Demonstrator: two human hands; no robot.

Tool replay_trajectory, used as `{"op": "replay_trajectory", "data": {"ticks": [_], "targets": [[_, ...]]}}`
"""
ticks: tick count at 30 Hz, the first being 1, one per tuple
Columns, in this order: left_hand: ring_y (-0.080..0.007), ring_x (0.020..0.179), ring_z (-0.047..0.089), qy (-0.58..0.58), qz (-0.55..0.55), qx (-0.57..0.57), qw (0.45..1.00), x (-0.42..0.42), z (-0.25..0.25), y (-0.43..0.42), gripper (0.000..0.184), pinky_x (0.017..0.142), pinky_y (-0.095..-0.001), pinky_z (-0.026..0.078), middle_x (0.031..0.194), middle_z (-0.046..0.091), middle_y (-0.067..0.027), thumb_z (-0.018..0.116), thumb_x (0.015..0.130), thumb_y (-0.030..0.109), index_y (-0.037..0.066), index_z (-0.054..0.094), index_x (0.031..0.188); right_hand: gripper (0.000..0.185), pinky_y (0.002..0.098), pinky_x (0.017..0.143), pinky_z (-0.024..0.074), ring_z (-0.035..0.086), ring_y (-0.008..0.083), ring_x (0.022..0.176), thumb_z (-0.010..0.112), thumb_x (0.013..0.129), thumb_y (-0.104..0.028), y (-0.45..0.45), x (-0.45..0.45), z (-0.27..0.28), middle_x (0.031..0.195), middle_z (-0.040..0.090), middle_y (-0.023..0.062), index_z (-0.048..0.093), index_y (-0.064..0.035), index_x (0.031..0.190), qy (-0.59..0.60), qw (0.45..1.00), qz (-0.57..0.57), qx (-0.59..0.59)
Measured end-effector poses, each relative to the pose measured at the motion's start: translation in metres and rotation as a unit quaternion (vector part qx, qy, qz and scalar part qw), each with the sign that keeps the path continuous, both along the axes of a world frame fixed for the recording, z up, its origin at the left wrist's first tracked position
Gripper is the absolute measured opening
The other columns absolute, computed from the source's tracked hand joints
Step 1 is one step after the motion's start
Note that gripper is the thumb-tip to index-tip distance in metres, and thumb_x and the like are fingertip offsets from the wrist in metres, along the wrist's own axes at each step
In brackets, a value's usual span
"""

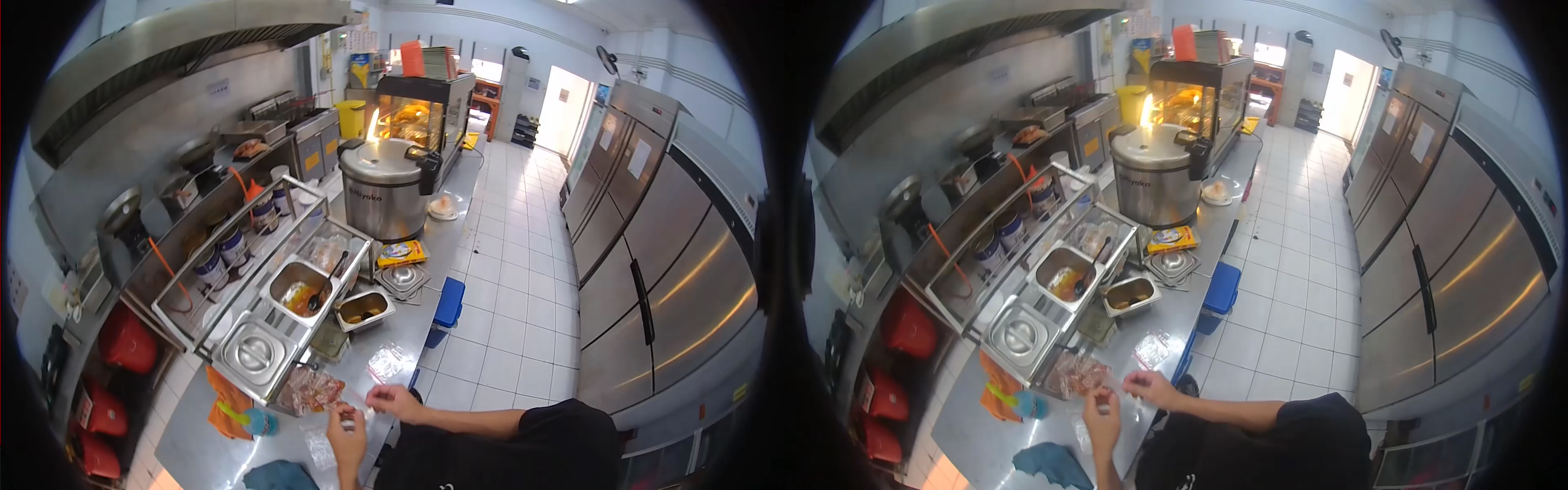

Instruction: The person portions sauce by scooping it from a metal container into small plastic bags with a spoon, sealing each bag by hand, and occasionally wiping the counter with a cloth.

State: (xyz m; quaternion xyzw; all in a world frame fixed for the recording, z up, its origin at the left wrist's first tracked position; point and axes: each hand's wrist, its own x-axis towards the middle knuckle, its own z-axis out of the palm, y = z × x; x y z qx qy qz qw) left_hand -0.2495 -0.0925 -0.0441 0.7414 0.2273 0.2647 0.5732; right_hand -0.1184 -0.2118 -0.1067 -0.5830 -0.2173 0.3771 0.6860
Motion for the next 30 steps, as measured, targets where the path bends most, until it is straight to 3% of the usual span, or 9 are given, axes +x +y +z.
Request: {"op": "replay_trajectory", "data": {"ticks": [5,10,13,19,22,25,27,29,30], "targets": [[-0.0127,0.081,0.066,0.004,-0.019,-0.117,0.993,-0.015,-0.039,-0.018,0.005,0.067,-0.0255,0.052,0.092,0.068,-0.0052,0.065,0.096,0.006,0.003,0.062,0.097,0.015,0.0227,0.072,0.0462,0.055,0.0041,0.079,0.066,0.102,-0.018,-0.02,-0.032,-0.005,0.09,0.062,-0.0047,0.066,-0.0041,0.106,-0.005,0.999,0.037,0.014],[-0.0125,0.079,0.068,0.039,-0.041,-0.098,0.994,-0.031,-0.052,-0.022,0.01,0.064,-0.0253,0.053,0.087,0.07,-0.0069,0.067,0.096,0.008,-0.001,0.066,0.097,0.017,0.0226,0.076,0.0485,0.057,0.0044,0.084,0.065,0.102,-0.018,-0.037,-0.031,-0.02,0.095,0.064,-0.0029,0.066,-0.0033,0.11,-0.042,0.994,0.104,-0.01],[-0.0134,0.08,0.069,0.078,-0.03,-0.092,0.992,-0.038,-0.048,-0.031,0.01,0.063,-0.0257,0.053,0.088,0.072,-0.0078,0.068,0.095,0.009,-0.001,0.066,0.098,0.018,0.0226,0.074,0.0481,0.057,0.0039,0.083,0.065,0.102,-0.019,-0.045,-0.028,-0.021,0.095,0.064,-0.0033,0.065,-0.0034,0.111,-0.041,0.992,0.119,-0.024],[-0.0131,0.076,0.069,0.073,-0.017,-0.101,0.992,-0.023,-0.052,-0.085,0.011,0.063,-0.0256,0.053,0.087,0.073,-0.0079,0.07,0.094,0.01,-0.002,0.069,0.095,0.02,0.0244,0.061,0.046,0.057,0.0058,0.07,0.07,0.097,-0.02,-0.097,-0.015,0.011,0.084,0.062,0.0,0.06,-0.0037,0.103,-0.2,0.975,0.068,-0.068],[-0.0276,0.071,0.065,0.141,-0.028,-0.051,0.988,-0.003,-0.051,-0.127,0.033,0.067,-0.0358,0.053,0.079,0.069,-0.0138,0.072,0.095,0.031,-0.002,0.071,0.094,0.034,0.0281,0.059,0.0471,0.056,0.0096,0.063,0.075,0.092,-0.026,-0.148,0.003,0.009,0.082,0.06,0.0018,0.056,-0.0054,0.111,-0.287,0.954,0.081,-0.042],[-0.0305,0.073,0.066,0.14,-0.066,0.036,0.987,0.029,-0.047,-0.177,0.035,0.07,-0.0382,0.053,0.084,0.072,-0.0158,0.072,0.094,0.032,-0.003,0.07,0.096,0.036,0.03,0.058,0.0485,0.058,0.0127,0.063,0.074,0.092,-0.03,-0.213,0.014,0.032,0.087,0.062,0.0024,0.056,-0.0063,0.113,-0.304,0.944,0.085,-0.091],[-0.0321,0.087,0.068,0.186,-0.118,0.04,0.975,0.044,-0.031,-0.211,0.036,0.079,-0.0432,0.052,0.094,0.071,-0.0207,0.069,0.095,0.033,-0.002,0.07,0.102,0.036,0.0309,0.058,0.0493,0.06,0.015,0.062,0.072,0.093,-0.031,-0.25,0.019,0.026,0.089,0.063,0.0035,0.056,-0.0068,0.114,-0.326,0.938,0.049,-0.103],[-0.0115,0.073,0.068,0.127,-0.169,-0.07,0.975,0.056,-0.072,-0.23,0.013,0.064,-0.025,0.054,0.084,0.074,-0.0074,0.072,0.093,0.01,-0.003,0.071,0.092,0.035,0.0318,0.058,0.05,0.061,0.0171,0.062,0.071,0.094,-0.031,-0.288,0.021,0.009,0.091,0.064,0.0048,0.056,-0.0072,0.114,-0.35,0.931,0.007,-0.103],[-0.0105,0.072,0.068,0.163,-0.177,-0.086,0.967,0.063,-0.063,-0.246,0.014,0.066,-0.0244,0.054,0.081,0.074,-0.0063,0.075,0.091,0.011,-0.003,0.072,0.091,0.033,0.0322,0.058,0.0503,0.062,0.0177,0.06,0.07,0.094,-0.029,-0.306,0.022,0.008,0.09,0.066,0.0053,0.056,-0.0075,0.114,-0.347,0.932,-0.006,-0.108]]}}
